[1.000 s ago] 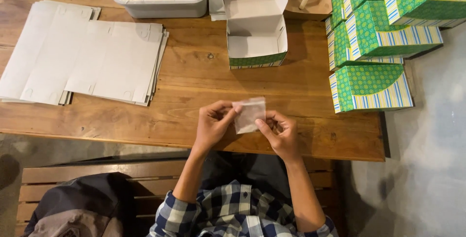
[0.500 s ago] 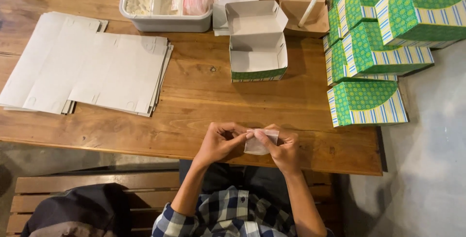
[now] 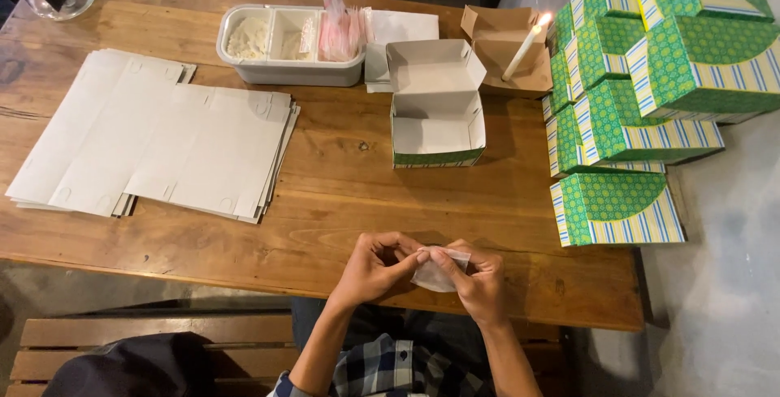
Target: The person folds a white paper sheet into a small packet and places it into a green patterned box. They then open a plastic container, scoop a white granular substance into a small clear bag using a plastic spoon, and place the bag into the same box.
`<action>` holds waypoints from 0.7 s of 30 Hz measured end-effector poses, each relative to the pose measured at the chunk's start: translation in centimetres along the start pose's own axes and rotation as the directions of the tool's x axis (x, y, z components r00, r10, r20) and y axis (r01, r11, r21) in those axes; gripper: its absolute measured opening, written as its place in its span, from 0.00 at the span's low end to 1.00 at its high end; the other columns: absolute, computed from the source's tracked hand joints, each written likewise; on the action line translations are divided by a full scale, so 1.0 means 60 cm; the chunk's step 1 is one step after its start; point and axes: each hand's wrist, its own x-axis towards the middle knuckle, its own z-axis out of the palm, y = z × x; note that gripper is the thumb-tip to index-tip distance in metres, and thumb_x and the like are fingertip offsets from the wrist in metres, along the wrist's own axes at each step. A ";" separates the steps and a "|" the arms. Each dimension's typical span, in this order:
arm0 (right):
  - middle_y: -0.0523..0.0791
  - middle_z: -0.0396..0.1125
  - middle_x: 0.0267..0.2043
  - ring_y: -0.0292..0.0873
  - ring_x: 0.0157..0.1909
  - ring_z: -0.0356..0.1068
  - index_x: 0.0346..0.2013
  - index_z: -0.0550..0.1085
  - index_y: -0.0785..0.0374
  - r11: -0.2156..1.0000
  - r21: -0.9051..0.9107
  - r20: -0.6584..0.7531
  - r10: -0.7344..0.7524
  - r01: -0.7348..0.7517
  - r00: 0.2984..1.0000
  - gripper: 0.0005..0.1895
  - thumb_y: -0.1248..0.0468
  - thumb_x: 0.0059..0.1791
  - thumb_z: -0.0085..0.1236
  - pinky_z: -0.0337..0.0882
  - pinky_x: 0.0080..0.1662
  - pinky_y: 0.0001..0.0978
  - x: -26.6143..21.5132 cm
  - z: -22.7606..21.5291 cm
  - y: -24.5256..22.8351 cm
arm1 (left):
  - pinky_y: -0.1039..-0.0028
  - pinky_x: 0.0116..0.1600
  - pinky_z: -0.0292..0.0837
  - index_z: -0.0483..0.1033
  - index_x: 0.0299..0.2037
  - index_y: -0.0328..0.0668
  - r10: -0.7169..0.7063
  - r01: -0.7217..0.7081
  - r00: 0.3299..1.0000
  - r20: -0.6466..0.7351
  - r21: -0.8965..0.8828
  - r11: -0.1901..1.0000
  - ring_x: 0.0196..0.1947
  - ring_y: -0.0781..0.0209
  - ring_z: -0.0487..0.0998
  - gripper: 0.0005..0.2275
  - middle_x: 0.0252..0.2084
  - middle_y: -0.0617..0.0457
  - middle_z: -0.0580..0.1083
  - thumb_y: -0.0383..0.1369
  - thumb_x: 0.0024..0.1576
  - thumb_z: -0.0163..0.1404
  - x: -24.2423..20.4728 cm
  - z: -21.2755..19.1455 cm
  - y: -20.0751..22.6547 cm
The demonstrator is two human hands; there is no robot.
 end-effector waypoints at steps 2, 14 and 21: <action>0.43 0.78 0.32 0.37 0.35 0.75 0.34 0.84 0.65 0.999 0.045 0.014 0.015 -0.016 1.000 0.07 0.64 0.49 0.63 0.70 0.37 0.26 0.002 0.000 0.002 | 0.80 0.24 0.65 0.82 0.33 0.35 -0.002 0.003 1.000 -0.020 0.049 0.999 0.20 0.74 0.71 0.07 0.21 0.56 0.76 0.33 0.58 0.59 0.005 -0.002 0.002; 0.46 0.80 0.35 0.40 0.39 0.79 0.35 0.85 0.66 0.998 0.067 0.027 -0.005 0.003 1.000 0.08 0.67 0.50 0.60 0.76 0.41 0.26 -0.002 0.002 -0.011 | 0.81 0.29 0.68 0.84 0.34 0.37 0.061 -0.059 0.998 -0.011 0.134 0.989 0.26 0.74 0.74 0.09 0.26 0.55 0.80 0.36 0.57 0.60 0.002 -0.001 0.017; 0.44 0.79 0.37 0.38 0.39 0.77 0.39 0.85 0.67 0.995 0.082 0.026 0.048 -0.050 0.999 0.09 0.66 0.49 0.61 0.73 0.39 0.25 -0.003 0.003 0.001 | 0.82 0.29 0.67 0.82 0.33 0.38 0.106 -0.096 0.992 -0.063 0.136 0.986 0.25 0.75 0.73 0.07 0.27 0.56 0.79 0.34 0.58 0.59 0.002 -0.003 -0.002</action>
